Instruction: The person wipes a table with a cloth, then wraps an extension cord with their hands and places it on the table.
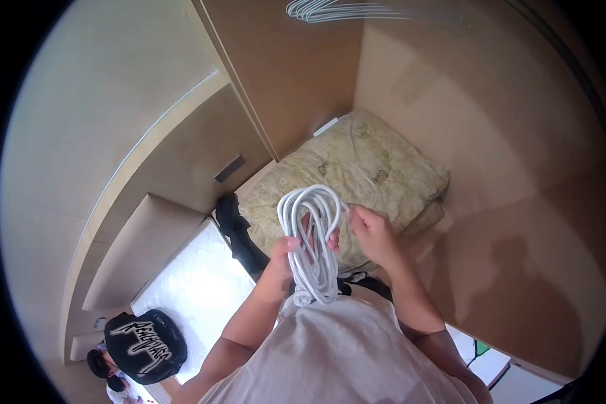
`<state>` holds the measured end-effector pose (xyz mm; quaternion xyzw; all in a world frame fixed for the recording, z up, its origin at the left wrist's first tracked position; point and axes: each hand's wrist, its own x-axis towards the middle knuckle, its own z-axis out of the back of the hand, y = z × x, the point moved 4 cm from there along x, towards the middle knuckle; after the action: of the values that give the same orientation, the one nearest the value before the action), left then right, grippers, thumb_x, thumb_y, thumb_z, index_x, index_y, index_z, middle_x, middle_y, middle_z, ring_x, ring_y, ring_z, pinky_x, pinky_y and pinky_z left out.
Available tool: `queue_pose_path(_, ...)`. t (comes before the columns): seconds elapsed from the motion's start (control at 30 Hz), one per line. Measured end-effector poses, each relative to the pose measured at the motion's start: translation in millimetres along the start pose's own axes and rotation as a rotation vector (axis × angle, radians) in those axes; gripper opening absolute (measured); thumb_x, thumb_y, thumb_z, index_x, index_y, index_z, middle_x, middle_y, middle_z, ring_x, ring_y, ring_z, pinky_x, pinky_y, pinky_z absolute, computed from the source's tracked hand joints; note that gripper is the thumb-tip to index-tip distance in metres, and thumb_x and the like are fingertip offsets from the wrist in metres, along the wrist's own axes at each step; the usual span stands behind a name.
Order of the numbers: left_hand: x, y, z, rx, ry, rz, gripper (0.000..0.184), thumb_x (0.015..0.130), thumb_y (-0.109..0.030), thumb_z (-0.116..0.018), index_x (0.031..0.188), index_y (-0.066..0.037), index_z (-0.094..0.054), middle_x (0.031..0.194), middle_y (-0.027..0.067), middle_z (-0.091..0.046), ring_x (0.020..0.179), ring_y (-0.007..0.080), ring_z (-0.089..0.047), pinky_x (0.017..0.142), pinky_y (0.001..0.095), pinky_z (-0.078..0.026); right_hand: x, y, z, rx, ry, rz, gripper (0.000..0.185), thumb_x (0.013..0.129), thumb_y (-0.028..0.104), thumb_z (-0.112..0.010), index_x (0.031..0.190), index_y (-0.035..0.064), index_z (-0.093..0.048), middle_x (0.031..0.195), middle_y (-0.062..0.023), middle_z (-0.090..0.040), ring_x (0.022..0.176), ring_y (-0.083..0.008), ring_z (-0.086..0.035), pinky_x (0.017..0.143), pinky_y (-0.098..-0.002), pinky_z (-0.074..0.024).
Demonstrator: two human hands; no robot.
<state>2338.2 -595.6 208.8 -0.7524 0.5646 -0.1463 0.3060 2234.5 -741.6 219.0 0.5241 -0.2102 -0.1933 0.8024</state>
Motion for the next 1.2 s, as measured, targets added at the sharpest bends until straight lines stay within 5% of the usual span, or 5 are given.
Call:
queue_pose_path(0.23,15.2,17.6,42.6,-0.095,-0.135,-0.059,0.074,0.077,-0.024,-0.063,0.142,0.001,-0.040,0.125,0.0188,-0.060,0.114,0.0299,-0.062,0.104,0.0424,-0.050,-14.4,2.0,-42.7,0.097,0.013,-0.034,0.050,0.103,0.025,-0.054,0.140,-0.0068,-0.046,0.099,-0.0296,-0.067,0.097,-0.0456,-0.067,0.082,-0.0474,-0.0533)
queue_pose_path(0.37,13.1,34.8,39.9,-0.015,-0.177,-0.007,0.061,0.079,-0.022,-0.066,0.132,0.003,-0.050,0.120,0.0156,-0.062,0.109,0.0278,-0.063,0.101,0.0406,-0.052,-7.9,-10.6,-40.8,-0.154,0.137,-0.182,0.044,0.103,0.030,-0.053,0.124,-0.0079,-0.052,0.105,-0.0319,-0.065,0.099,-0.0513,-0.063,0.083,-0.0535,-0.0510)
queue_pose_path(0.6,16.4,58.8,63.7,-0.115,-0.162,0.200,0.038,0.082,-0.022,-0.065,0.111,0.002,-0.060,0.105,0.0134,-0.064,0.093,0.0273,-0.065,0.081,0.0399,-0.058,-14.8,-10.7,-44.7,-0.337,0.097,-0.280,0.040,0.100,0.028,-0.054,0.119,-0.0078,-0.054,0.111,-0.0313,-0.058,0.100,-0.0488,-0.062,0.084,-0.0527,-0.0510)
queue_pose_path(0.97,23.0,37.5,42.2,0.191,-0.261,0.245,0.062,0.083,-0.023,-0.071,0.134,0.004,-0.049,0.110,0.0149,-0.064,0.093,0.0248,-0.067,0.082,0.0388,-0.059,-22.1,-9.6,-50.6,-0.684,0.049,-0.032,0.025,0.091,0.021,-0.060,0.094,-0.0036,-0.064,0.105,-0.0249,-0.053,0.094,-0.0437,-0.056,0.086,-0.0485,-0.0496)
queue_pose_path(1.2,20.3,16.0,47.6,-0.042,-0.250,0.056,0.059,0.080,-0.037,-0.069,0.125,-0.002,-0.055,0.102,0.0171,-0.066,0.090,0.0302,-0.067,0.084,0.0411,-0.057,-9.6,-42.7,-41.8,-0.006,0.147,-0.130,0.031,0.101,0.027,-0.057,0.103,-0.0018,-0.067,0.103,-0.0148,-0.060,0.101,-0.0338,-0.060,0.088,-0.0399,-0.0512)
